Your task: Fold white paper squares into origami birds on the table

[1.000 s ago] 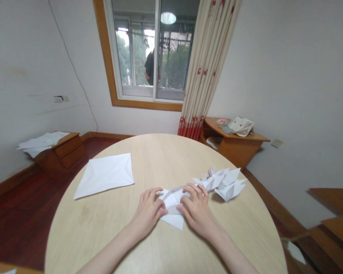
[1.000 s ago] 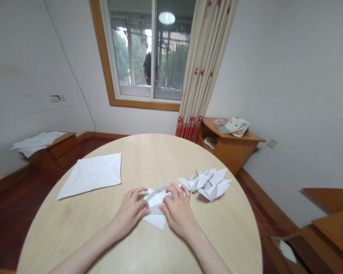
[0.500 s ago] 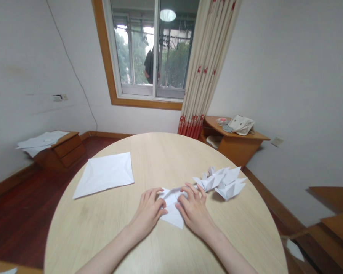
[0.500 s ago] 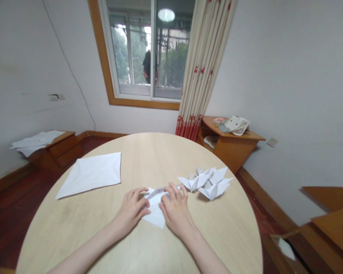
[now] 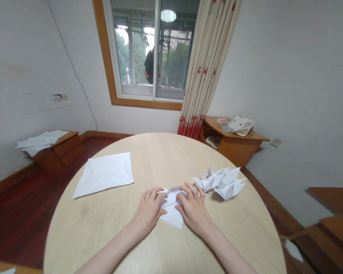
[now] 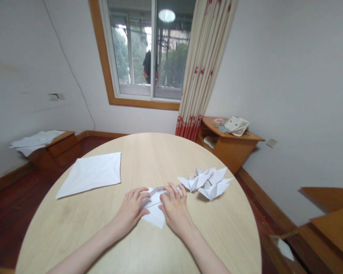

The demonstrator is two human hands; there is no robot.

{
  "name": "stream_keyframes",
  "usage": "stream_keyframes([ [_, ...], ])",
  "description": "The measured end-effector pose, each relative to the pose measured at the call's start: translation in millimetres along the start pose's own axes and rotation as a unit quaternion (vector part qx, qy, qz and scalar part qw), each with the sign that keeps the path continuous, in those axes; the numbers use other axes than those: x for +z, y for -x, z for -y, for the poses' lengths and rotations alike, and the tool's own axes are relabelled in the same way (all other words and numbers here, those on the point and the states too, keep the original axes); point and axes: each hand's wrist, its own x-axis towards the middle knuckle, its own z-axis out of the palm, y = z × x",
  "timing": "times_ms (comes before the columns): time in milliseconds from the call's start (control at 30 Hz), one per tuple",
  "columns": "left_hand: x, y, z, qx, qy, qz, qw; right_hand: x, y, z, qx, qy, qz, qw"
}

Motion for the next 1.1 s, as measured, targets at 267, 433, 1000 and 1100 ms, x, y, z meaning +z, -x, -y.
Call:
stream_keyframes([
  [267,-2.6,-2,10,-0.009,-0.018,0.011,1.000,-6,-1,1,0.013,-0.003,0.053,0.998],
  [433,1.0,-1,14,0.021,0.027,0.015,0.999,-3,0,1,0.021,-0.017,0.104,0.994],
  [1000,4.1,5,0,0.045,0.007,0.082,0.996,6,4,-4,-0.001,-0.081,0.137,0.987],
  [1100,5.6,7,-2,0.031,-0.008,0.104,0.994,7,5,-5,-0.007,-0.092,0.152,0.984],
])
